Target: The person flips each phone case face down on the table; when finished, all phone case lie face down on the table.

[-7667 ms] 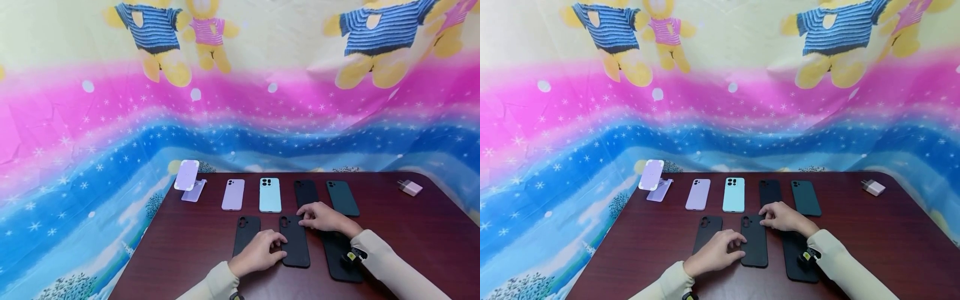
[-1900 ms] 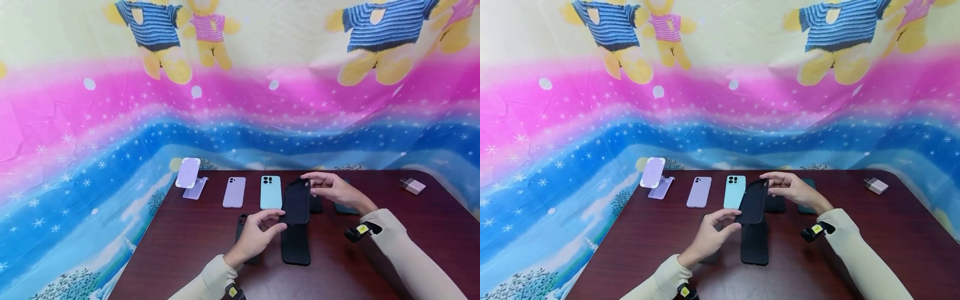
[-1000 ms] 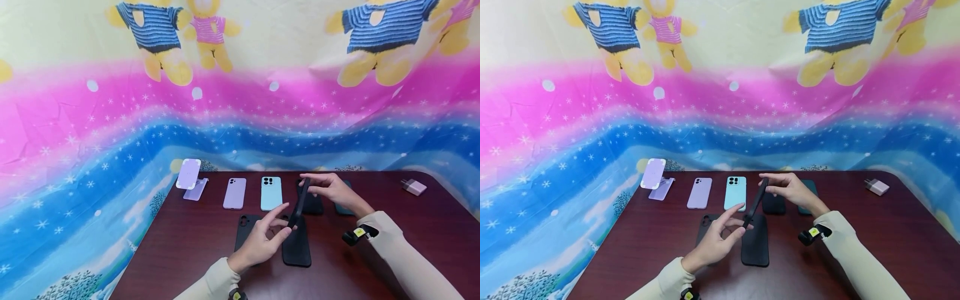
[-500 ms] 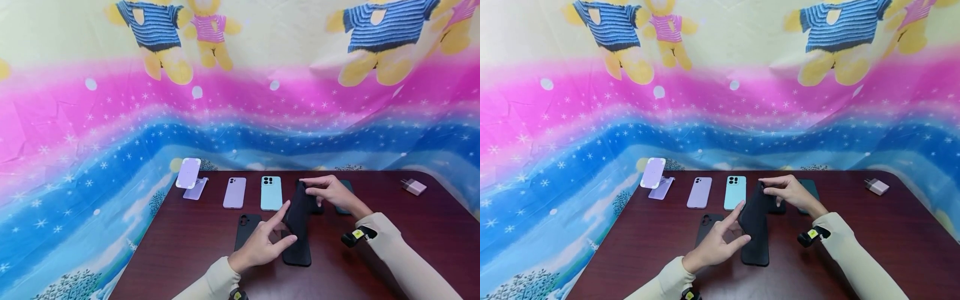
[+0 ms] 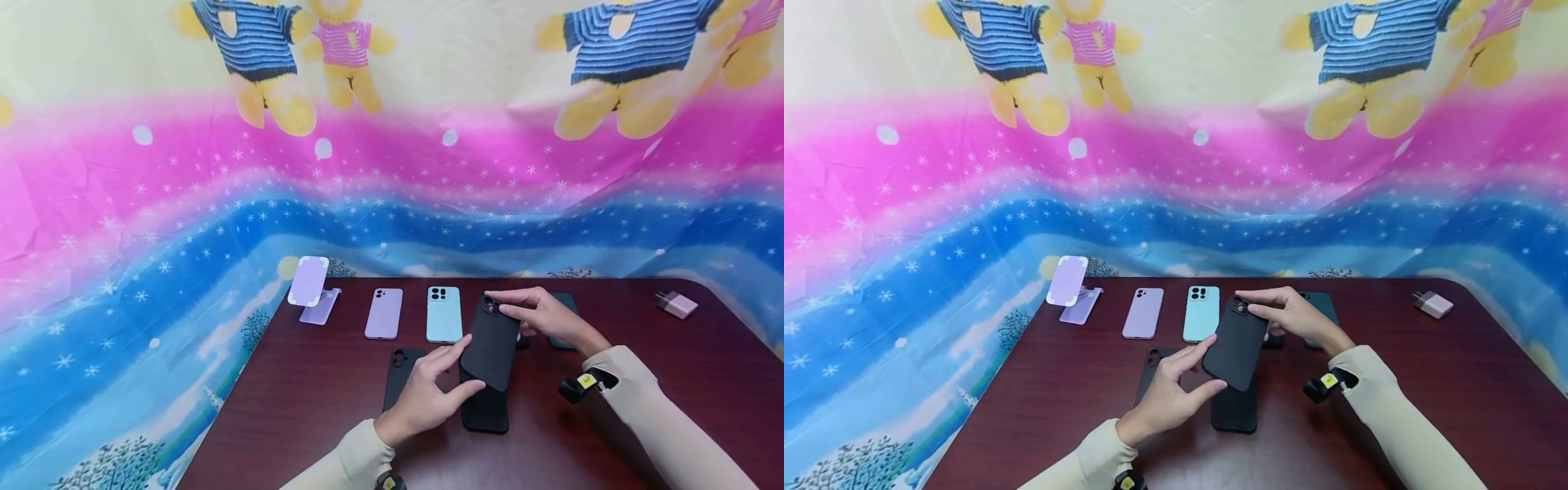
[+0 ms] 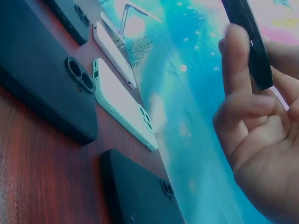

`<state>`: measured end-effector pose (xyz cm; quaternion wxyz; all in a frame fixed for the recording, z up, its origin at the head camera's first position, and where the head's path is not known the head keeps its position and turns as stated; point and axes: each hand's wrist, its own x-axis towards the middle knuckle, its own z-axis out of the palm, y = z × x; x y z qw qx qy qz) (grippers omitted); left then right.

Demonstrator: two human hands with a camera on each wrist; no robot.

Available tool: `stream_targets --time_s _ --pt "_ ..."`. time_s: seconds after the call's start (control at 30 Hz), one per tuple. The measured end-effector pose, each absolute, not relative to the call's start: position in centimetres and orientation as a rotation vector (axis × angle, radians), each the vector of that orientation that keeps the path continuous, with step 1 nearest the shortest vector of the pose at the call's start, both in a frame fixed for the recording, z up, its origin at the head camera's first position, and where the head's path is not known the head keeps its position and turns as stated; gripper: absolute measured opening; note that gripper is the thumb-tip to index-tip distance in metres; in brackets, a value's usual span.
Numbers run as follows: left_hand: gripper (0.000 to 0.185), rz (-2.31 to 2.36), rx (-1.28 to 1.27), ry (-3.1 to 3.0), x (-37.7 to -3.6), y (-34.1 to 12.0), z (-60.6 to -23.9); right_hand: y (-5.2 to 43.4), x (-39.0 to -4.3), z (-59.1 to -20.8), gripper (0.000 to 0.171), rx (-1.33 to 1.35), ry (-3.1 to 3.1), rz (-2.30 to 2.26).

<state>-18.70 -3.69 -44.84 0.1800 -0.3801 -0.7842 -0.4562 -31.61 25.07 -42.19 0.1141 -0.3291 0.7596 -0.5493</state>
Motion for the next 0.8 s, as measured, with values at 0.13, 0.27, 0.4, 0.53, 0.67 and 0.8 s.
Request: stream_targets --time_s 0.13,0.27,0.4,0.53,0.67,0.8 --pt "0.066 -1.283 -1.056 -2.195 -18.8 -3.6 -44.9 25.2 -31.6 -42.0 0.048 -1.004 2.011 -1.687" --pt "0.064 -1.296 -1.023 -2.184 -18.9 -3.6 -45.0 25.4 -31.6 -41.9 0.049 -1.035 1.851 -1.754" --pt "0.064 -1.355 -0.998 -2.169 -19.0 -3.7 -45.2 25.6 -31.6 -42.0 0.051 -1.041 1.83 -1.809" --pt "0.065 -1.38 -0.991 -2.17 -19.0 -3.7 -45.2 25.7 -31.5 -42.5 0.05 -1.052 1.914 -1.842" --pt "0.064 -1.364 -0.996 -2.175 -19.0 -3.7 -45.4 25.6 -31.2 -43.0 0.048 -0.997 2.06 -1.866" --pt "0.061 -1.329 -1.015 -2.182 -19.1 -3.8 -45.6 25.2 -31.0 -43.3 0.047 -0.911 2.212 -1.899"
